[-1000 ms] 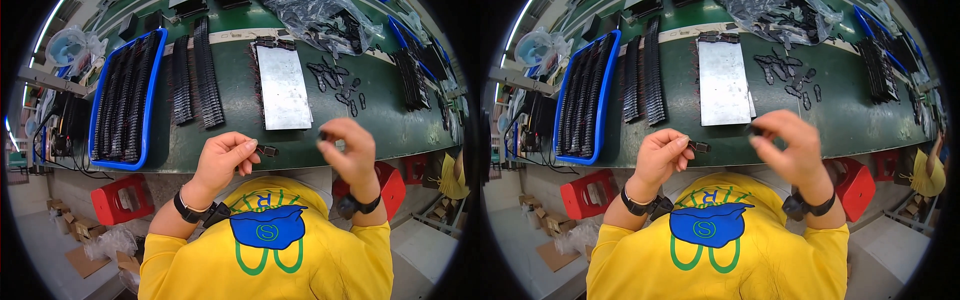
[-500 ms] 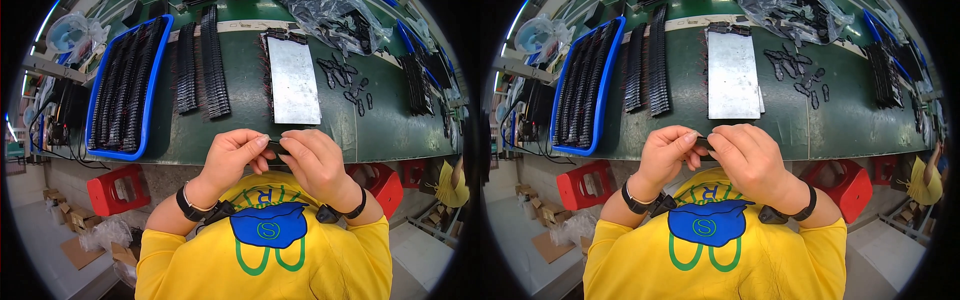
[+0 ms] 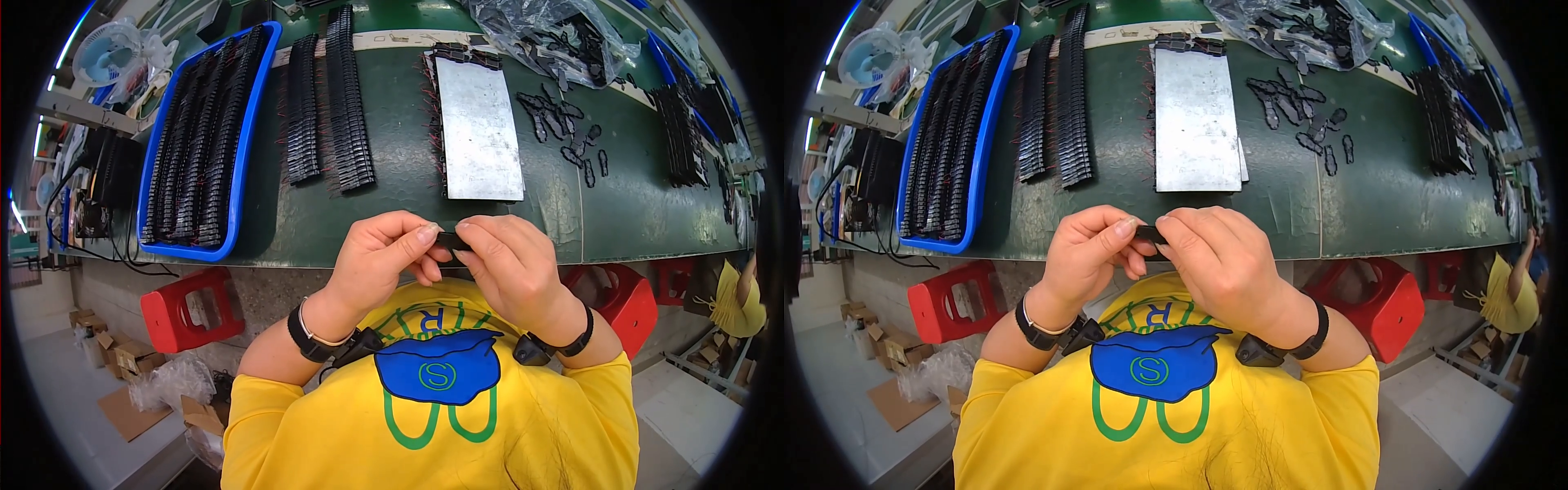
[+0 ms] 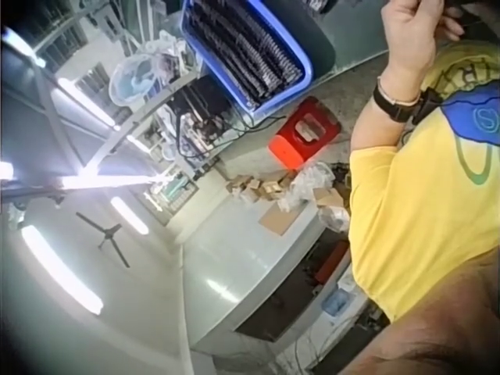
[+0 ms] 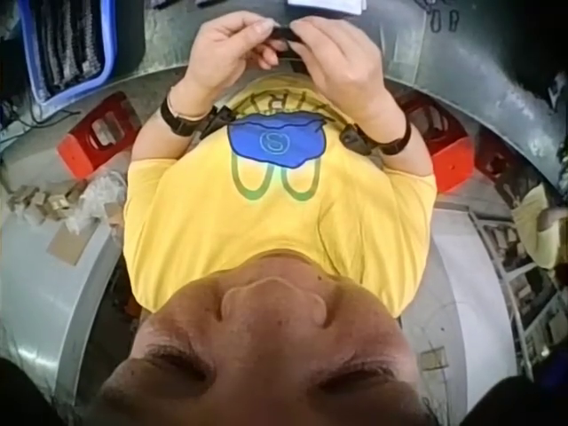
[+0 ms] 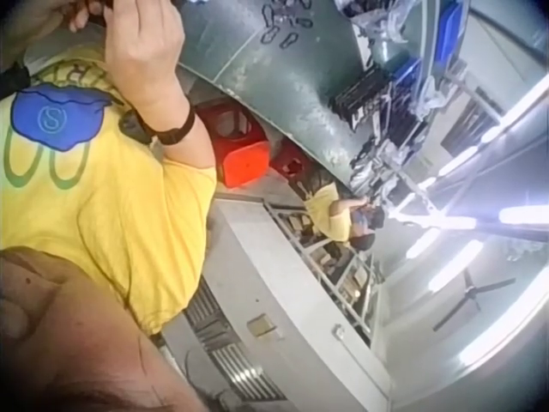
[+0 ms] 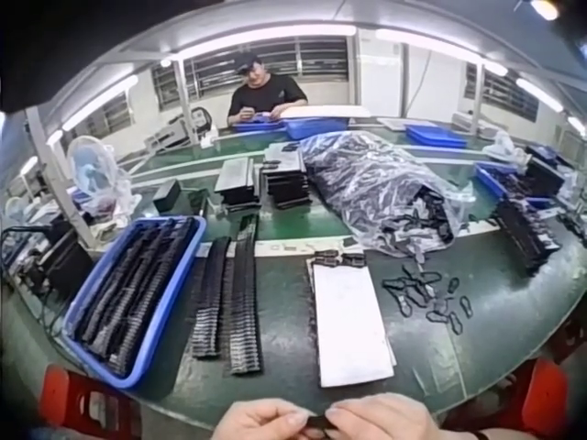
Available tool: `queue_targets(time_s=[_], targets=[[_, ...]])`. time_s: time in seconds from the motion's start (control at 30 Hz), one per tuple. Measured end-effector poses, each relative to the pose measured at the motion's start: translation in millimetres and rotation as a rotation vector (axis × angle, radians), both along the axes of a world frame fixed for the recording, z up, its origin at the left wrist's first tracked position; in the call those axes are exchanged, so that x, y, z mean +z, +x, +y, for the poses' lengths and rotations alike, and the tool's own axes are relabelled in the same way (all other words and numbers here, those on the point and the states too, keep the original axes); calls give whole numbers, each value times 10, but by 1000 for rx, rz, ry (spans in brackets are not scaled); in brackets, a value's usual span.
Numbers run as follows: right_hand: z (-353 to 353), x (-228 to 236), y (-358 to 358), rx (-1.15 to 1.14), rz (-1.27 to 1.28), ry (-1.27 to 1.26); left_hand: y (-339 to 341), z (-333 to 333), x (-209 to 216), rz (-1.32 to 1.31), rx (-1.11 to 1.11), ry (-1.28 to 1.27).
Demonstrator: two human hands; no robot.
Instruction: The person picks up a speaker and a plastic housing, presses the speaker into the housing, and places the assembled unit onto a metal plate. This process is repeated for several units, occasionally moving aside other housings on the table.
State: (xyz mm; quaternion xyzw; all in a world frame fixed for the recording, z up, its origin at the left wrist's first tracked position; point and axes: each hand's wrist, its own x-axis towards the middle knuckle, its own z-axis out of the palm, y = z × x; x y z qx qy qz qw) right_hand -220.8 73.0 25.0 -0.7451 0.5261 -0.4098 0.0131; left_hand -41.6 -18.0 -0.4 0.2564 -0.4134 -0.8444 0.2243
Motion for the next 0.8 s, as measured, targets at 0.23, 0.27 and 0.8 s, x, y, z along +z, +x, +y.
queue_targets(time_s=[0.23, 0.27, 0.8], targets=[[12, -53, 4, 2, 33, -35, -6, 79, 53, -24, 46, -111], [7, -64, 6, 5, 49, -46, -5, 82, 70, -24, 42, -113], [-19, -152, -42, 236, -459, 164, 140, 75, 20, -12, 93, -883]])
